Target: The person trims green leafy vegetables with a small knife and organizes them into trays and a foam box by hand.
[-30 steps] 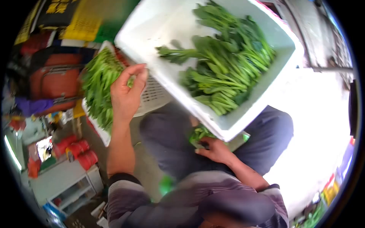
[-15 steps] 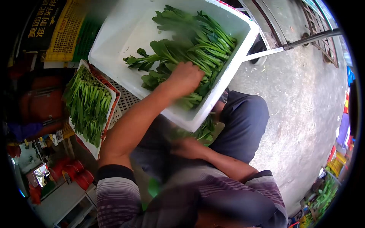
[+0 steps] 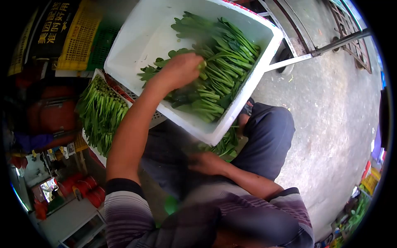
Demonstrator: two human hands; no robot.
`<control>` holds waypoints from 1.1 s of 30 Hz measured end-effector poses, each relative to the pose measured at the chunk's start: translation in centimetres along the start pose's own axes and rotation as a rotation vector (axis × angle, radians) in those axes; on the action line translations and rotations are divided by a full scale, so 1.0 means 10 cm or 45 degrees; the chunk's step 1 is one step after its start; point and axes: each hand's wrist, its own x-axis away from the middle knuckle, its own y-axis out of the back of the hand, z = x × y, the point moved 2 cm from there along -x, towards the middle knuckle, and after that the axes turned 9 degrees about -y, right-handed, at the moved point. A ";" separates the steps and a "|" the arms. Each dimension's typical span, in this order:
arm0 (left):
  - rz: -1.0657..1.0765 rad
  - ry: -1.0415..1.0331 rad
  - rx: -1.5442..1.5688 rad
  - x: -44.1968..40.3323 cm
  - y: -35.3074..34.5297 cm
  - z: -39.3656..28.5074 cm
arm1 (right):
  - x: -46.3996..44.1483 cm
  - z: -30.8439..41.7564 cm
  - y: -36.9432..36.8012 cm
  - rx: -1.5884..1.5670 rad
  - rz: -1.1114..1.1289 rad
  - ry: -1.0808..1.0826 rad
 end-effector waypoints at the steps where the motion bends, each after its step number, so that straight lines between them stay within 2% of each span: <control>1: 0.059 -0.038 -0.128 0.00 -0.17 0.13 | 0.00 0.00 0.02 0.000 -0.005 -0.014; 2: 0.193 0.011 -0.155 -0.01 -0.31 0.19 | 0.00 0.00 0.03 -0.003 -0.010 -0.029; 5: 0.076 -0.007 -0.050 0.01 -0.51 0.26 | 0.02 0.01 0.04 -0.006 0.015 -0.115; 11: -0.118 -0.052 -0.058 0.01 -0.46 0.24 | 0.03 0.08 0.06 0.016 0.015 -0.092; 14: -0.221 0.228 0.054 0.06 -0.28 0.24 | 0.04 0.07 0.05 0.047 -0.003 -0.073; 18: -0.590 0.350 0.517 0.29 0.29 0.07 | 0.02 -0.04 0.00 0.064 0.015 -0.050; 21: -1.062 0.078 1.040 0.54 0.68 -0.19 | 0.02 -0.02 -0.02 0.101 -0.013 -0.012; 24: -1.174 0.181 1.296 0.95 0.89 -0.51 | 0.04 0.01 0.03 0.056 -0.008 -0.008; 25: -1.141 0.128 1.347 1.08 0.85 -0.59 | 0.06 0.05 0.10 -0.006 0.044 -0.050; 27: -1.075 0.035 1.441 1.34 0.63 -0.74 | 0.14 0.15 0.18 -0.083 0.089 -0.083; 30: -1.070 0.068 1.826 1.67 0.20 -0.90 | 0.30 0.28 0.28 -0.135 0.108 -0.060; 33: -1.223 0.088 1.907 1.87 -0.10 -0.99 | 0.51 0.37 0.34 -0.067 0.145 -0.040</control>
